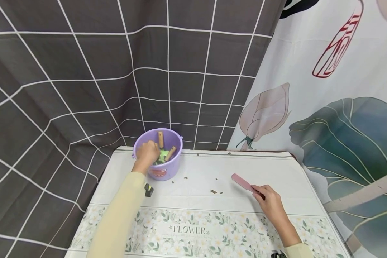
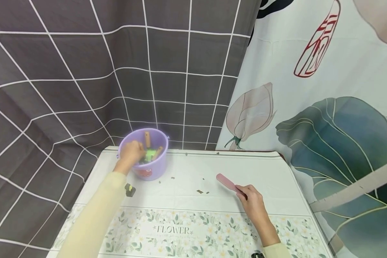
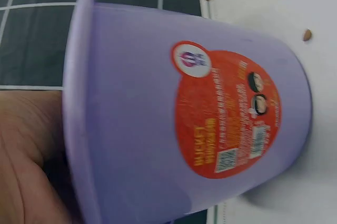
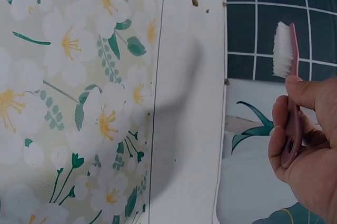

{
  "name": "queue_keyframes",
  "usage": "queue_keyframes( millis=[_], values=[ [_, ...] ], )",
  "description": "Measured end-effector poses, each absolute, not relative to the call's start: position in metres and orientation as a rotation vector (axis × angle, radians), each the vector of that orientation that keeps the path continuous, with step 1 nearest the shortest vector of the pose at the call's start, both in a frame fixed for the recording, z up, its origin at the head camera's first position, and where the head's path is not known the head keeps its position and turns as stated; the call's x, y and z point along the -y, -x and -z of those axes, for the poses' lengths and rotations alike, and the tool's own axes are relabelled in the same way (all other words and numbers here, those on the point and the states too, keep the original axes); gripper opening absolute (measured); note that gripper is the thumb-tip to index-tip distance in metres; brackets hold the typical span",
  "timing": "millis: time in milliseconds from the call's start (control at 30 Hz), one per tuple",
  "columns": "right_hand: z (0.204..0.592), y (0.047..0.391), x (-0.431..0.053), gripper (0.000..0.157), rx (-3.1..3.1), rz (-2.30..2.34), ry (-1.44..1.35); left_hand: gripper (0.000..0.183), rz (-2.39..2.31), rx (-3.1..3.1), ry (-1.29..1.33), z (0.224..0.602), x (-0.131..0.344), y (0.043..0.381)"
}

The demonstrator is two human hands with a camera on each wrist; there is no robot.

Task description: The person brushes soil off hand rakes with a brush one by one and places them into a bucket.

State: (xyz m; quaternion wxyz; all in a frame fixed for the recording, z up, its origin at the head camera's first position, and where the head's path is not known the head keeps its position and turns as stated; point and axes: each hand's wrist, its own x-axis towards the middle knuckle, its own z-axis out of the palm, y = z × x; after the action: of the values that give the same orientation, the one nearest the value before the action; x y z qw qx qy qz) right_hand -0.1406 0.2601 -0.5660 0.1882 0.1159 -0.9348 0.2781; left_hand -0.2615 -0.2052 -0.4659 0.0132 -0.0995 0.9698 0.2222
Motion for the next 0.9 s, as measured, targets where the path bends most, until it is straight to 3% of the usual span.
queue_keyframes(
  millis=[433, 667, 900],
  values=[
    [0.566, 0.138, -0.263, 0.032, 2.645, -0.763, -0.312, 0.053, -0.786, -2.976, 0.407, 0.478, 0.202, 0.272],
    [0.566, 0.137, -0.264, 0.032, 2.646, -0.760, -0.327, 0.031, -0.821, -2.949, 0.406, 0.481, 0.206, 0.275],
    [0.566, 0.137, -0.263, 0.032, 2.655, -0.749, -0.319, 0.028, -0.821, -2.924, 0.396, 0.481, 0.207, 0.275]
  ],
)
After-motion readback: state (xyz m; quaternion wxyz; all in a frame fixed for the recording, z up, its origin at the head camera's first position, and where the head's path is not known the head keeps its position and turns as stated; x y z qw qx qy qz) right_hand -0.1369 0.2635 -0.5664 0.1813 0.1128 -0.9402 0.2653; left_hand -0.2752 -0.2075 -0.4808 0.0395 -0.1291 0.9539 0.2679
